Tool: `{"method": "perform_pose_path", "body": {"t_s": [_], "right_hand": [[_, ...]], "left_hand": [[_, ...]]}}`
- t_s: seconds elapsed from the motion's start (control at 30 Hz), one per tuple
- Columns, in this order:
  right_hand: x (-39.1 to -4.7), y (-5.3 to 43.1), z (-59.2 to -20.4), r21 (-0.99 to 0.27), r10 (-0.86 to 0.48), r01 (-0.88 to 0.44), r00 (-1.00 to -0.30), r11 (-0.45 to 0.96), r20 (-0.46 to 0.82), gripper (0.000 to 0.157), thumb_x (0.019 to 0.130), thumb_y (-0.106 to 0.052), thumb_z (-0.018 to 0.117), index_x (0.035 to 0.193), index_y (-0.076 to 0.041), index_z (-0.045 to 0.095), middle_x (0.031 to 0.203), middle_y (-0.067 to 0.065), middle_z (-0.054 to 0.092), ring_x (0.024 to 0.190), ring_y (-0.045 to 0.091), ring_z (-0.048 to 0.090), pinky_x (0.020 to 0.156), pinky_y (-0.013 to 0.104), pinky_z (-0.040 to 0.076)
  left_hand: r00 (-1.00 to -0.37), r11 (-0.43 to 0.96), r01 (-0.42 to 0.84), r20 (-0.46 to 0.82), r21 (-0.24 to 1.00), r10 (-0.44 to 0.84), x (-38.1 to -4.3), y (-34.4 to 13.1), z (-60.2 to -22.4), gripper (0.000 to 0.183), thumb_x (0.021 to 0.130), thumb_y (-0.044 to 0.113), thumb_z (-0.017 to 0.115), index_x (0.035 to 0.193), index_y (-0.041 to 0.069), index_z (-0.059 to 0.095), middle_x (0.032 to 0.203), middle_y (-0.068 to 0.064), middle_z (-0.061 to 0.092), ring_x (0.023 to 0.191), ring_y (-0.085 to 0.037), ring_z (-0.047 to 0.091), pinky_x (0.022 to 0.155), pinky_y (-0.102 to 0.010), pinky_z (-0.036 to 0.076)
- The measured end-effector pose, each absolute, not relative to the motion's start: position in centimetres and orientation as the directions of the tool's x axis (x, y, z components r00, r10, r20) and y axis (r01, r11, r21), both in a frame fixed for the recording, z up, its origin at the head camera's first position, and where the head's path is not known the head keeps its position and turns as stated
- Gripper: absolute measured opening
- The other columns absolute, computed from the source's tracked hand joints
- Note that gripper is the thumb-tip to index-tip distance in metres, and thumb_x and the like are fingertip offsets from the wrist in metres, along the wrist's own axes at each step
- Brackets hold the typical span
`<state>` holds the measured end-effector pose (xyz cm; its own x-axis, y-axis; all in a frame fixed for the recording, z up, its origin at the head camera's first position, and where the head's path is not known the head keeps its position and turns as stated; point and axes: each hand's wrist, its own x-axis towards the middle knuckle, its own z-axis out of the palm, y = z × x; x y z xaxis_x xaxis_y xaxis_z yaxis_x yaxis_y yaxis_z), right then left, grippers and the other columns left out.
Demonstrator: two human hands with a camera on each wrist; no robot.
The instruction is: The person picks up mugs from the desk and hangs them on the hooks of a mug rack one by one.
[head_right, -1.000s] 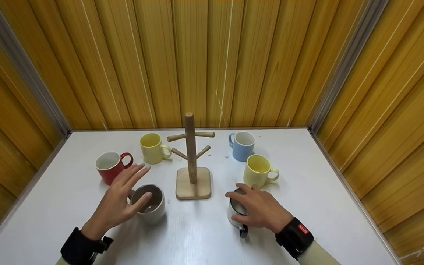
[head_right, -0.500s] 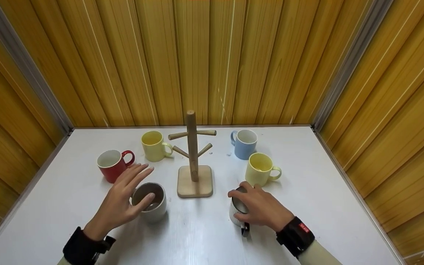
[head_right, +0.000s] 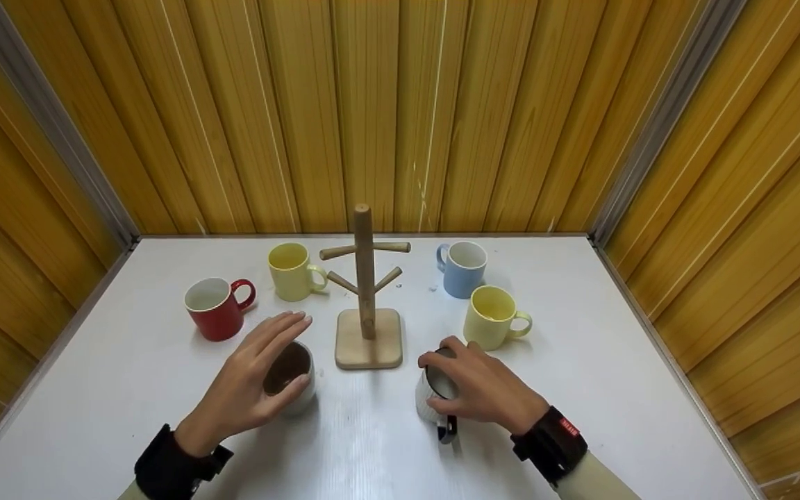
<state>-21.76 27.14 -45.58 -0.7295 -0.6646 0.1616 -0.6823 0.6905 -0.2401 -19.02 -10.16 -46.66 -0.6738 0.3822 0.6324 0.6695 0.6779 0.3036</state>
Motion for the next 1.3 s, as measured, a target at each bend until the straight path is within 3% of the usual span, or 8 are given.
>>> {"method": "perform_pose_path", "body": {"t_s": [0.33,0.53,0.6,0.77,0.93,1.07,1.3], "right_hand": [[-21.7,25.9,-44.6,-0.367,-0.609,-0.670,-0.742,0.646,0.281,0.047,0.087,-0.044,0.082,0.128,-0.028,0.067,0.127,-0.009,0.057,0.113,0.011,0.057,0.096,0.042,0.055],[-21.7,25.0,-44.9,-0.464,-0.559,-0.692,-0.721,0.553,0.409,0.044,0.089,-0.033,0.083,0.129,-0.024,0.066,0.126,-0.013,0.063,0.114,0.010,0.061,0.094,0.035,0.054],[-21.6,24.7,-45.0,-0.508,-0.532,-0.680,-0.732,0.529,0.426,0.044,0.089,-0.029,0.082,0.129,-0.023,0.066,0.125,-0.012,0.064,0.111,0.011,0.062,0.087,0.032,0.057],[-21.4,24.1,-45.1,-0.632,-0.453,-0.600,-0.795,0.491,0.403,0.043,0.091,-0.022,0.080,0.130,-0.024,0.064,0.125,-0.008,0.064,0.101,0.015,0.063,0.071,0.031,0.061],[-21.1,23.4,-45.2,-0.715,-0.424,-0.530,-0.836,0.457,0.349,0.040,0.094,-0.020,0.076,0.131,-0.023,0.062,0.130,-0.001,0.064,0.093,0.015,0.069,0.073,0.031,0.061],[-20.8,22.9,-45.5,-0.778,-0.436,-0.492,-0.843,0.392,0.314,0.037,0.097,-0.018,0.072,0.132,-0.021,0.060,0.128,0.010,0.065,0.083,0.017,0.073,0.066,0.033,0.062],[-20.7,22.2,-46.1,-0.851,-0.433,-0.419,-0.862,0.316,0.264,0.032,0.101,-0.016,0.066,0.132,-0.018,0.059,0.124,0.020,0.063,0.087,0.021,0.074,0.065,0.036,0.062]], "left_hand": [[-0.647,0.603,0.732,0.600,0.316,0.470,-18.1,-7.4,-47.2,0.090,0.090,0.055,0.072,0.163,0.021,0.030,0.163,-0.004,0.037,0.147,-0.023,0.039,0.118,-0.047,0.037],[-0.613,0.553,0.771,0.600,0.315,0.514,-17.9,-5.8,-48.1,0.104,0.083,0.053,0.081,0.164,0.017,0.026,0.165,-0.009,0.031,0.145,-0.025,0.041,0.109,-0.045,0.048],[-0.604,0.544,0.780,0.598,0.309,0.527,-17.8,-5.4,-48.3,0.106,0.082,0.051,0.083,0.163,0.015,0.026,0.165,-0.011,0.031,0.146,-0.025,0.041,0.108,-0.044,0.049],[-0.602,0.538,0.784,0.587,0.309,0.541,-17.8,-4.6,-48.8,0.109,0.080,0.050,0.085,0.164,0.013,0.024,0.166,-0.011,0.029,0.148,-0.024,0.037,0.113,-0.042,0.044],[-0.608,0.545,0.779,0.587,0.310,0.535,-17.8,-4.0,-49.3,0.113,0.080,0.052,0.085,0.164,0.014,0.021,0.168,-0.011,0.026,0.149,-0.025,0.037,0.113,-0.043,0.043],[-0.607,0.549,0.776,0.602,0.310,0.519,-17.7,-3.6,-49.8,0.113,0.078,0.051,0.087,0.163,0.011,0.024,0.167,-0.012,0.026,0.148,-0.027,0.038,0.114,-0.044,0.043],[-0.599,0.578,0.770,0.616,0.270,0.512,-17.6,-3.2,-50.5,0.115,0.073,0.046,0.091,0.162,0.011,0.028,0.163,-0.011,0.035,0.145,-0.026,0.041,0.113,-0.044,0.043]]}}
